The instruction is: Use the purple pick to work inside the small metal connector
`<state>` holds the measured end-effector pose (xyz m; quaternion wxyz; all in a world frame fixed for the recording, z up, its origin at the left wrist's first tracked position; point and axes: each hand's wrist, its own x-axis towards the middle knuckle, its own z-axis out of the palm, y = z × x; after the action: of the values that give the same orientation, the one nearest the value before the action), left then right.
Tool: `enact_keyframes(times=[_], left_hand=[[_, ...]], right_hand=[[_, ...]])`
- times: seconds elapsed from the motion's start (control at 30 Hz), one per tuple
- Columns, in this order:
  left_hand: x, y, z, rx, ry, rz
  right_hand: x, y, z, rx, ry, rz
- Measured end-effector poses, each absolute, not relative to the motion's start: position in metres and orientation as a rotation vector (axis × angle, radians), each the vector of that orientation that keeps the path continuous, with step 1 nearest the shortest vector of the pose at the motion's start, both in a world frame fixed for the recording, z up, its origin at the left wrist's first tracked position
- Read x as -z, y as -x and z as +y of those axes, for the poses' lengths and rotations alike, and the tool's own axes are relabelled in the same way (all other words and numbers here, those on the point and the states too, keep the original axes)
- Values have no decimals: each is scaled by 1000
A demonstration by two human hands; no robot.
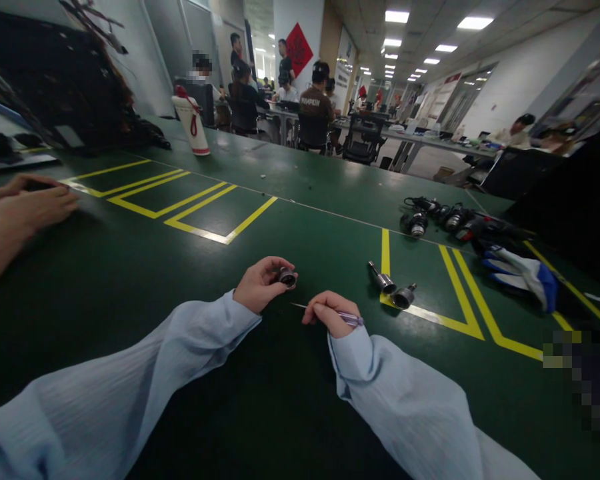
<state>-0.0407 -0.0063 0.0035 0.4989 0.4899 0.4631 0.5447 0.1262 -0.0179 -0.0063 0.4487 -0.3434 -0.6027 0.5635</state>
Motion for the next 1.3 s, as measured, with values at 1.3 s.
enact_keyframes(times=[1.3], left_hand=[[-26, 40, -95, -1404, -828, 1335]], right_hand=[[-3, -122, -39, -1772, 621, -1446]])
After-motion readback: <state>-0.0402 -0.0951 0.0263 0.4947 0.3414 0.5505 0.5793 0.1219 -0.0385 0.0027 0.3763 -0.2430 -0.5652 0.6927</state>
